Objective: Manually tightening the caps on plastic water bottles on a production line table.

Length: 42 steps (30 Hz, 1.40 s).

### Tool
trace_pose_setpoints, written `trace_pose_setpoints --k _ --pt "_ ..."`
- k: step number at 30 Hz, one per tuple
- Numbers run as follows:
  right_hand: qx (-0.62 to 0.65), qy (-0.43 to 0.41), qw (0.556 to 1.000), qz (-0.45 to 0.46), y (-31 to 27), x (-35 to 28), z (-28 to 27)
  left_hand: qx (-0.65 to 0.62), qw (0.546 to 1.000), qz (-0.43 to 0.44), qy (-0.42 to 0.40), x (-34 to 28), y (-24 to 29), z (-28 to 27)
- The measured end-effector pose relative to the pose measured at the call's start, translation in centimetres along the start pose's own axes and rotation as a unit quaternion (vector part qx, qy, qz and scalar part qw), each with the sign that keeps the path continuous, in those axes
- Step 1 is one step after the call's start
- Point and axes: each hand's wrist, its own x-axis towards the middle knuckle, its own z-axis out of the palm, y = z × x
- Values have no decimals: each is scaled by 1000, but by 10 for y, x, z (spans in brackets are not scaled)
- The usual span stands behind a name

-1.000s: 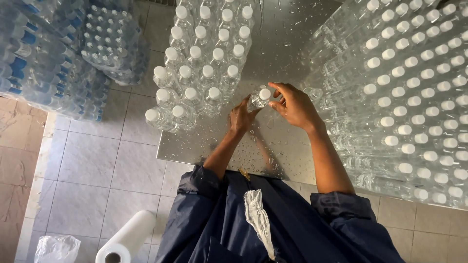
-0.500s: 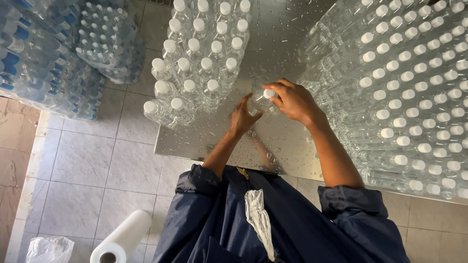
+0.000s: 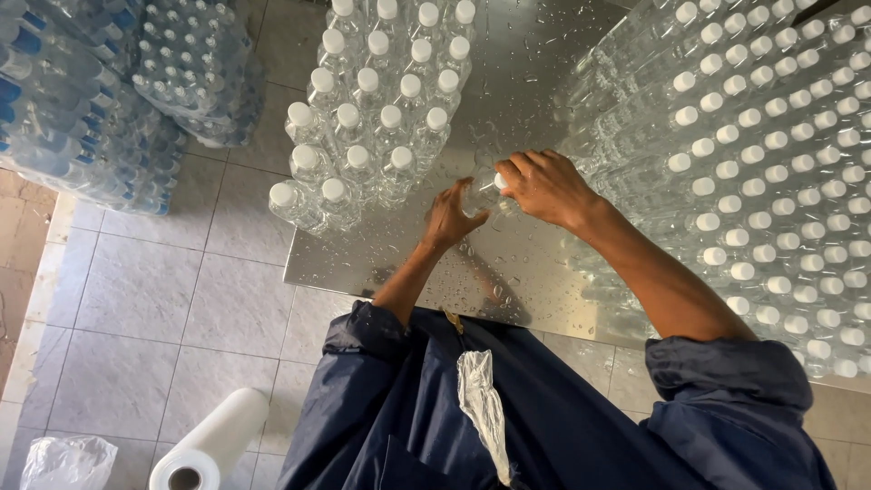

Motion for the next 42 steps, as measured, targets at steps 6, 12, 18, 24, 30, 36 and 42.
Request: trace_pose_setpoints --k 6,12,18,24,30,36,42 --pt "-60 195 977 -59 12 -29 -47 -31 992 78 98 -21 48 -15" --pt "187 167 929 274 8 -88 -113 55 916 282 279 -34 135 -52" --pt "-27 376 926 -15 -20 -158 -160 -479 875 -63 -42 -59 218 -81" --pt "132 302 902 277 -46 -169 -70 -494 859 -105 82 -82 138 -53" --pt "749 1 385 540 -66 -179 -75 -38 831 555 -15 -61 266 -135" --pt "196 396 870 220 -36 -188 -84 -480 836 -244 -104 -27 232 -92" --pt "720 108 415 545 -39 -168 -3 -148 943 259 146 -45 233 -95"
